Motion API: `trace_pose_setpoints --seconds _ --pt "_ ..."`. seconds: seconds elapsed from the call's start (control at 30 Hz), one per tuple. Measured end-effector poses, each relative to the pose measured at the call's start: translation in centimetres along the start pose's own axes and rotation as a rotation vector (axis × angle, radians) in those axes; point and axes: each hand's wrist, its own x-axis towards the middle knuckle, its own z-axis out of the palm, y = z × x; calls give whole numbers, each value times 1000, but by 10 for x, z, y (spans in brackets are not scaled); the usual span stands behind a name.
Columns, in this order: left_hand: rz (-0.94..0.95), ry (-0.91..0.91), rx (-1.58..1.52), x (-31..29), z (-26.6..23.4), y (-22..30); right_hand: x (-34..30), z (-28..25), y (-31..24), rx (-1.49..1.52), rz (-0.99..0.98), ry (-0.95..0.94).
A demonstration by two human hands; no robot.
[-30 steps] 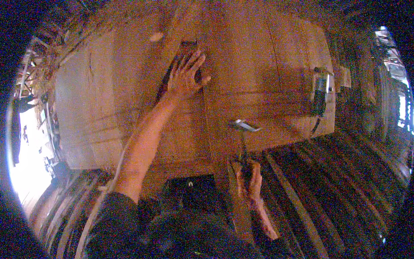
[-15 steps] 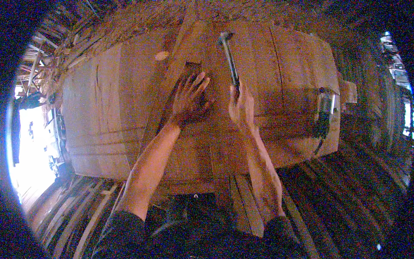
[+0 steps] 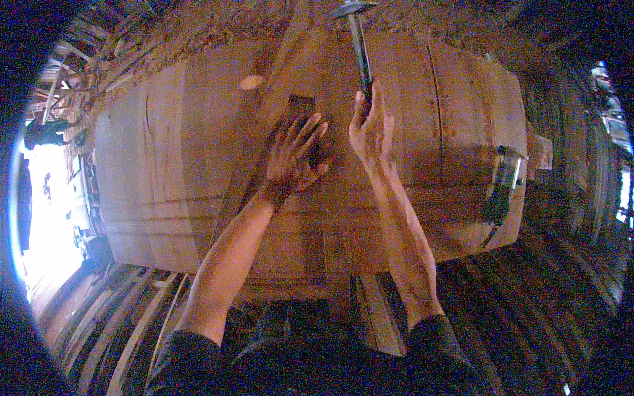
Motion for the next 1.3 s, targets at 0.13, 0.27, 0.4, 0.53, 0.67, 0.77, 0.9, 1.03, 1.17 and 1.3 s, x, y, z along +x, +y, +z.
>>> trace_pose_setpoints --seconds 0.13,0.27,0.4,0.53,0.67,0.77,0.9,1.03,1.17,1.3 --pt "27 12 11 9 7 7 1 9 42 -218 -57 -241" --pt "-1 8 13 1 1 2 4 -1 3 -204 83 -330" --pt "0 -65 38 9 -3 11 9 2 39 -329 -119 -311" --pt "38 31 -4 0 -1 -3 -18 -14 3 -66 -69 -386" --pt "74 80 -197 -7 11 -16 -66 -16 -1 -72 -202 -300" --pt "27 246 30 -48 7 -33 -78 -23 -2 -1 -236 -348" --pt "-401 433 205 -121 -21 -58 -89 -28 -25 38 -197 -345" --pt "-532 404 218 -152 -50 -60 -92 -14 -27 -195 -242 -457" --pt "-534 460 187 -171 -61 -58 -94 -12 -25 -160 -280 -424" --pt "-718 517 -438 -172 -76 -25 -121 -14 -94 -6 -122 -591"
